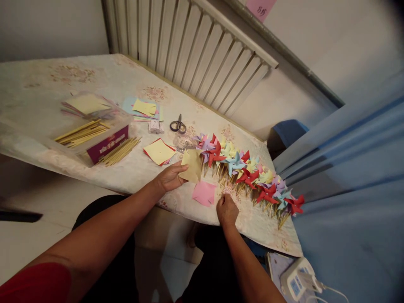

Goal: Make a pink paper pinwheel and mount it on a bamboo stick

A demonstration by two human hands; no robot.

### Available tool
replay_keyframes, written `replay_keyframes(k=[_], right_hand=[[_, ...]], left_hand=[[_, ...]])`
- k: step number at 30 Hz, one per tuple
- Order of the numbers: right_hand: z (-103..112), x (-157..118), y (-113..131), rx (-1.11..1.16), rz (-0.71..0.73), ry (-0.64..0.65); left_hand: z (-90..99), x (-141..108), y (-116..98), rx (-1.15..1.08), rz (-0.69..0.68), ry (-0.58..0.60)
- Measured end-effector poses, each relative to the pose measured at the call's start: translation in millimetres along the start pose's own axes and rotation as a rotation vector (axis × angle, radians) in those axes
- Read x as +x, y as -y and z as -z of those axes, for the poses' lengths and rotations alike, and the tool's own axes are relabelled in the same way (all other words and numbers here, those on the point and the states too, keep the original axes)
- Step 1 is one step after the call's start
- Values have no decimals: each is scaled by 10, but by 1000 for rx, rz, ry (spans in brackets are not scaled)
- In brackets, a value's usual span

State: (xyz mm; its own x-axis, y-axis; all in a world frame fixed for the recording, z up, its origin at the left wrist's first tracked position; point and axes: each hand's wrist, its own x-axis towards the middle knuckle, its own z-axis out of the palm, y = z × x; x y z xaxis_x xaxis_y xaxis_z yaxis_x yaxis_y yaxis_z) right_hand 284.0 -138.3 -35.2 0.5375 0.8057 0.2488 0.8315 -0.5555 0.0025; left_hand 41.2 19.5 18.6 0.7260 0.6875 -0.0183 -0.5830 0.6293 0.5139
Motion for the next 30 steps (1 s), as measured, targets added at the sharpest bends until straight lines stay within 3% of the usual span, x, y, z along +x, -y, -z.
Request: replay_keyframes(k=[15,23,30], right_hand=[[76,17,31,73,-54,20],[150,14,4,354,-159,78],[143,107,65,491,-199,187]], left_hand=[[213,59,5,93,77,-25],[261,45,-100,142,37,-29],[210,28,-106,196,49,-118]])
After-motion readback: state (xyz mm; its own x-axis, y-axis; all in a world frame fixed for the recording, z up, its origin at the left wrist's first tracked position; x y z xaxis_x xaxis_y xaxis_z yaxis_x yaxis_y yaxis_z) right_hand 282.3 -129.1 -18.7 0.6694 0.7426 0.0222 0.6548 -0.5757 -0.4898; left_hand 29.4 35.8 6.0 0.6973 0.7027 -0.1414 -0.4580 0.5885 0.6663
